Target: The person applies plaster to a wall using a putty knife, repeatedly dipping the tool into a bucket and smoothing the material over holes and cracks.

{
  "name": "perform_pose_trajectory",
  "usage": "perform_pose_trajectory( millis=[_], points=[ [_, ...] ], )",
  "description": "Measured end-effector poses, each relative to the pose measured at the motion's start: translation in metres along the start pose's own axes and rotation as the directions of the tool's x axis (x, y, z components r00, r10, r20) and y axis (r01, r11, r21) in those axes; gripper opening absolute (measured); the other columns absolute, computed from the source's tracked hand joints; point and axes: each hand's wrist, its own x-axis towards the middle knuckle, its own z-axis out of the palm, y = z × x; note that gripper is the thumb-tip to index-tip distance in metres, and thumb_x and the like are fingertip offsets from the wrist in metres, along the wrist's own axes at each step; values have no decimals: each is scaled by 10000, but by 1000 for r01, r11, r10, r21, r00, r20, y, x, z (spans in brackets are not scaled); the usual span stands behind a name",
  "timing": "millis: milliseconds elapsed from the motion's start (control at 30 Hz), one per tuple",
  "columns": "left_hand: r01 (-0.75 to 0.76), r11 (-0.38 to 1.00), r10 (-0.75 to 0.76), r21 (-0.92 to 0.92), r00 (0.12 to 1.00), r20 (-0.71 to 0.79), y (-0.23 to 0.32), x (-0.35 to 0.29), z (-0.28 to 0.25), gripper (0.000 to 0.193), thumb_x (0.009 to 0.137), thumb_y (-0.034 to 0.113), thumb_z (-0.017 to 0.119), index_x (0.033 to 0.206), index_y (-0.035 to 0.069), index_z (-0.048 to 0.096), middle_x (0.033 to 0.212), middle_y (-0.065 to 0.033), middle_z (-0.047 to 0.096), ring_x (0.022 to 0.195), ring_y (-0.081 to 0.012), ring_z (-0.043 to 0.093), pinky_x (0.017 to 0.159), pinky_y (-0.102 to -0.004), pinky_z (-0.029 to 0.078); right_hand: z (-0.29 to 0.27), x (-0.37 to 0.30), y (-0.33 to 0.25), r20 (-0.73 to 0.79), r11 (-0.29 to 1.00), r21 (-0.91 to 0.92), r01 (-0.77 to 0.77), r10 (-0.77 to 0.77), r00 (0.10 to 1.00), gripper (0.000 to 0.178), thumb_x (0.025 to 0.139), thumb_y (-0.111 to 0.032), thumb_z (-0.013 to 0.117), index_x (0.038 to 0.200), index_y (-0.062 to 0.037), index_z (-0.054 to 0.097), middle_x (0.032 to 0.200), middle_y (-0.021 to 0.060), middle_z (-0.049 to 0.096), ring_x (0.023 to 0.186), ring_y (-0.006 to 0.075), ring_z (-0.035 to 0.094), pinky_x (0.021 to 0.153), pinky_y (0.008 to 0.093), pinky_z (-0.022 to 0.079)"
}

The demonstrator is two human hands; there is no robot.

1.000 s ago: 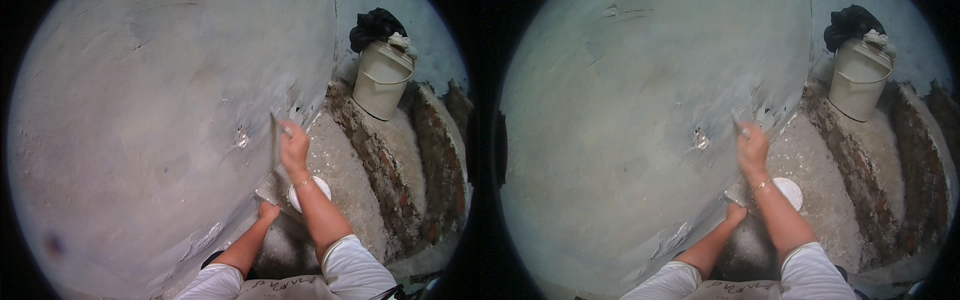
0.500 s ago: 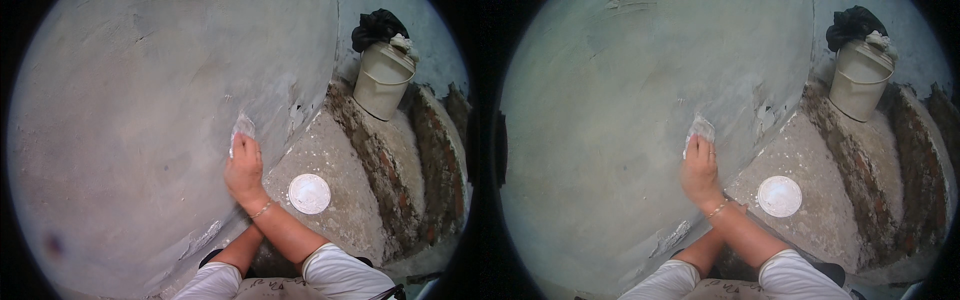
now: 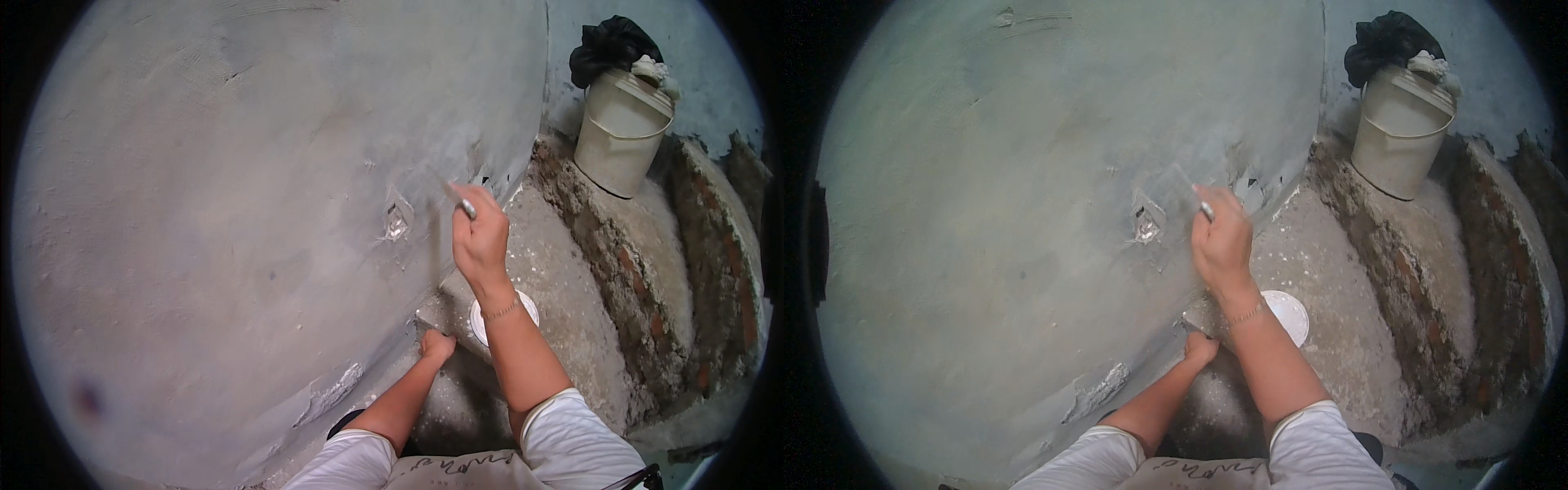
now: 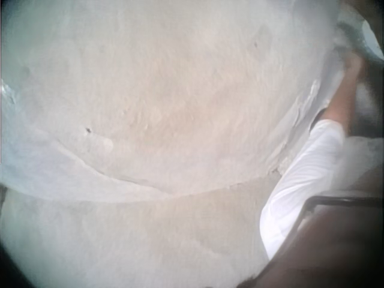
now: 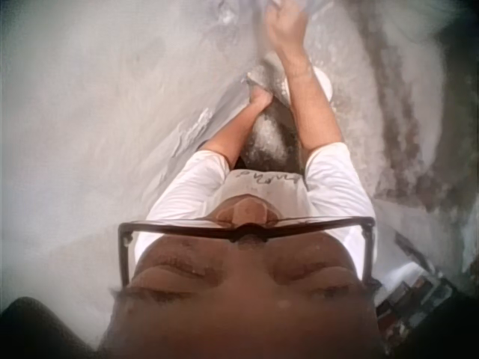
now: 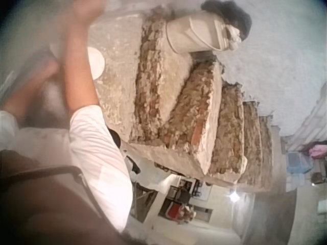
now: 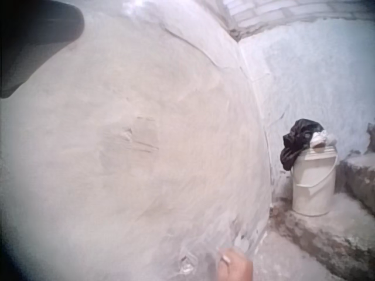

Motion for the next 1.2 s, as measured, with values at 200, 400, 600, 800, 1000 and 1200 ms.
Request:
perform_pose_trajectory(
  millis=[200,400,600,800,1000,1200],
  points=[
    [-489,870,452,-69,844,-288,-97,74,43,468,767,420,688,940,-15,703,1020,-242,663,972,-383,641,864,-445,492,49,-49,-53,64,993,75,92,-97,993,315,732,48,529,1020,12,651,953,187,630,880,376,607,780,393,494],
    [-188,982,187,-4,978,-88,-34,23,17,472,761,421,694,923,-22,706,987,-233,673,965,-391,642,855,-446,496,11,-7,-33,-18,997,55,61,-60,998,352,699,61,559,1034,4,648,957,180,622,884,369,604,782,394,494],
    [-252,968,253,20,961,-113,-50,39,17,479,756,409,703,915,-43,701,1014,-255,658,978,-392,640,856,-441,497,51,-37,-55,47,966,61,250,-253,966,369,702,73,546,1054,11,639,970,188,626,882,368,608,798,399,495],
    [-288,957,289,22,955,-73,-45,47,32,485,761,412,696,923,-45,699,1017,-257,656,977,-390,640,854,-443,498,10,-66,-34,156,990,113,88,-106,982,397,707,85,538,1088,19,627,1055,197,616,957,370,604,847,391,486],
    [-336,940,341,67,934,-107,-49,50,40,495,767,421,683,936,-44,698,1017,-260,654,975,-389,641,854,-442,499,27,-33,-21,-46,936,-63,348,-351,935,419,703,84,546,1107,8,627,1066,186,617,950,356,606,844,384,485],
    [-285,948,299,141,950,-92,-75,61,37,520,760,442,685,979,-30,693,1056,-251,651,988,-378,641,863,-440,497,26,-77,-23,268,984,132,118,-150,952,403,721,109,543,1090,-8,655,1040,171,630,917,327,620,855,368,486]
  ],
)
